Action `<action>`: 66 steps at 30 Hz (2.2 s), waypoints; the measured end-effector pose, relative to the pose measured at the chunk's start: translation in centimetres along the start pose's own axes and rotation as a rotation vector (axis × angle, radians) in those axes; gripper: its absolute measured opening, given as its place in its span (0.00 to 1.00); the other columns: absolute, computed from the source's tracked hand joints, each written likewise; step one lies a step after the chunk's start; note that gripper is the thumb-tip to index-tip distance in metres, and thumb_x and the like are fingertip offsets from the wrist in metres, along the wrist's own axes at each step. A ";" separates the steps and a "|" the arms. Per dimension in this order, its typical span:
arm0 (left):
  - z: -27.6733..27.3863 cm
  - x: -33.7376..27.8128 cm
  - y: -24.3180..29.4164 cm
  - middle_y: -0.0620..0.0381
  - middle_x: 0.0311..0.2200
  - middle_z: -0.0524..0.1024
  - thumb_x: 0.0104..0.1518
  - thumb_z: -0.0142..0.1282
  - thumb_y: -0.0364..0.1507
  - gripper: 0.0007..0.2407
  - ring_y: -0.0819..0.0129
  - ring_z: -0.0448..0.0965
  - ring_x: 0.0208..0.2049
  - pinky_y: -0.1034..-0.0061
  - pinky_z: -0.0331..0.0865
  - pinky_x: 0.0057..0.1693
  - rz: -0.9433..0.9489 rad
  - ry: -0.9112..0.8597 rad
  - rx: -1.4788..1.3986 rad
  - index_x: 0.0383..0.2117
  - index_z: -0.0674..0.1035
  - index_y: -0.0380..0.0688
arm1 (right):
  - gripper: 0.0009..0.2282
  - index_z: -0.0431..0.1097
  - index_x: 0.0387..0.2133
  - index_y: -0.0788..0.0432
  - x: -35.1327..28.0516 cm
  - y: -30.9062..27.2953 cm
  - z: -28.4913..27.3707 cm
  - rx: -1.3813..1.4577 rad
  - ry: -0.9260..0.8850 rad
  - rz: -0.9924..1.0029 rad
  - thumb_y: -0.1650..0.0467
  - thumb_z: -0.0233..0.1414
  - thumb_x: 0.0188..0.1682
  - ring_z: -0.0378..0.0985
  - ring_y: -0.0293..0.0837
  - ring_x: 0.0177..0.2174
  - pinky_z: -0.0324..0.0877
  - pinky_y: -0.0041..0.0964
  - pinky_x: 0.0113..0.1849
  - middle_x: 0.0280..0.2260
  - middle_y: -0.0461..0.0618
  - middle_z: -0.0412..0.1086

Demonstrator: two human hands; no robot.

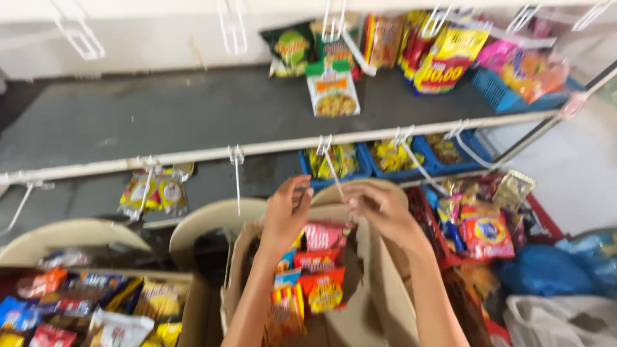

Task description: The person takes various packaged snacks and beverage powders from cardboard boxes and places them onto grocery store shelves, using both hands to organize the items by brand and type.

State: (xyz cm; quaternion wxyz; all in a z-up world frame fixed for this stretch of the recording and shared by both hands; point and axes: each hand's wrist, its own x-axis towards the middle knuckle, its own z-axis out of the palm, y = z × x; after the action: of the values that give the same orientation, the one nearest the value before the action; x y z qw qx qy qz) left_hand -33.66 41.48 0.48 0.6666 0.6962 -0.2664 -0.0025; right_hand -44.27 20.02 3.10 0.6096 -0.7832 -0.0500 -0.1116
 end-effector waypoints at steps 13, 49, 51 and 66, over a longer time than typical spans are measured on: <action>7.6 27.9 -15.8 0.45 0.37 0.84 0.56 0.61 0.30 0.10 0.47 0.84 0.42 0.60 0.76 0.48 0.047 0.183 0.456 0.43 0.84 0.44 | 0.07 0.75 0.41 0.68 26.3 18.1 -11.5 -0.030 0.355 -0.126 0.77 0.51 0.54 0.74 0.38 0.27 0.70 0.34 0.30 0.29 0.48 0.72; 2.8 33.8 -21.1 0.38 0.30 0.80 0.62 0.49 0.27 0.07 0.48 0.77 0.31 0.61 0.71 0.41 -0.145 0.610 0.134 0.35 0.74 0.33 | 0.29 0.77 0.44 0.72 46.1 22.6 -12.9 0.147 0.454 0.394 0.58 0.70 0.39 0.72 0.39 0.26 0.68 0.41 0.27 0.35 0.54 0.76; 2.4 32.2 -17.9 0.42 0.34 0.80 0.63 0.49 0.27 0.07 0.57 0.79 0.32 0.64 0.71 0.42 -0.079 0.633 0.024 0.39 0.77 0.35 | 0.28 0.76 0.38 0.78 42.5 18.8 -11.6 -0.085 0.451 0.221 0.57 0.72 0.48 0.70 0.42 0.30 0.66 0.43 0.31 0.29 0.56 0.72; -2.3 13.8 -4.6 0.58 0.40 0.76 0.68 0.45 0.26 0.07 0.75 0.70 0.40 0.76 0.67 0.51 0.044 0.604 -0.432 0.44 0.75 0.35 | 0.28 0.60 0.56 0.65 13.6 5.3 -8.7 -0.312 0.722 -0.683 0.73 0.72 0.48 0.76 0.41 0.48 0.73 0.37 0.52 0.49 0.56 0.71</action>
State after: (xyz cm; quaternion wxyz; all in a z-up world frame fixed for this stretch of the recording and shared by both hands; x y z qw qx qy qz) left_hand -19.28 38.25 1.29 0.8465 0.5030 -0.0661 0.1614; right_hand -30.96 9.47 3.34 0.3929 -0.7153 -0.0722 -0.5733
